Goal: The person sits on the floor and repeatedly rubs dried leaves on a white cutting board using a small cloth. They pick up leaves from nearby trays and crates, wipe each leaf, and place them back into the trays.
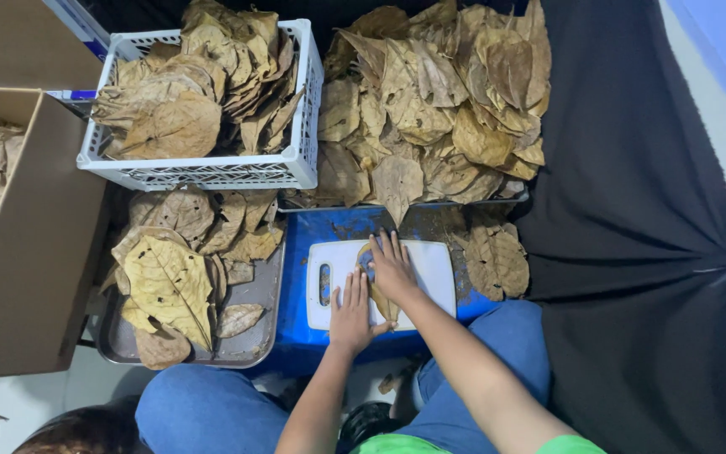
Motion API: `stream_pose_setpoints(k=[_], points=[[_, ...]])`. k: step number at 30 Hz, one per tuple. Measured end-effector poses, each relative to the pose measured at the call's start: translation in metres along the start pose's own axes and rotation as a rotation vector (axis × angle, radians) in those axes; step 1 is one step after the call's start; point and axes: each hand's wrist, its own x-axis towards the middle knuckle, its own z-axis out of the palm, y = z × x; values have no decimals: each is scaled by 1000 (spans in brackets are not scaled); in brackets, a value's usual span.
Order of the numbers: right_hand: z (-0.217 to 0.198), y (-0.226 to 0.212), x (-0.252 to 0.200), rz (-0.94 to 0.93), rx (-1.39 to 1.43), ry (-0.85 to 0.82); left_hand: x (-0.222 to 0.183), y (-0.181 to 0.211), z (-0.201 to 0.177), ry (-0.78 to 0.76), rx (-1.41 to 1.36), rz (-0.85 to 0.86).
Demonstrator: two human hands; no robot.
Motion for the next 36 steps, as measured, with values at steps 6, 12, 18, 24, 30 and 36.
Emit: stream_pose_setpoints(k=[6, 12, 18, 24, 30, 36], points=[[53, 35, 39, -64, -66, 177, 4, -2, 6, 4, -9, 1], [25, 25, -19, -207, 159, 394, 4, -4, 9, 12, -19, 9], [5, -4, -101, -56, 371, 58, 4, -1, 11, 4, 24, -9], [41, 12, -92, -73, 385, 37, 3, 0, 7, 0, 17, -6], [57, 24, -55, -212, 206, 222, 3, 0, 5, -6, 17, -36], [44, 14, -20, -210, 148, 214, 0, 2, 0, -9, -14, -38]])
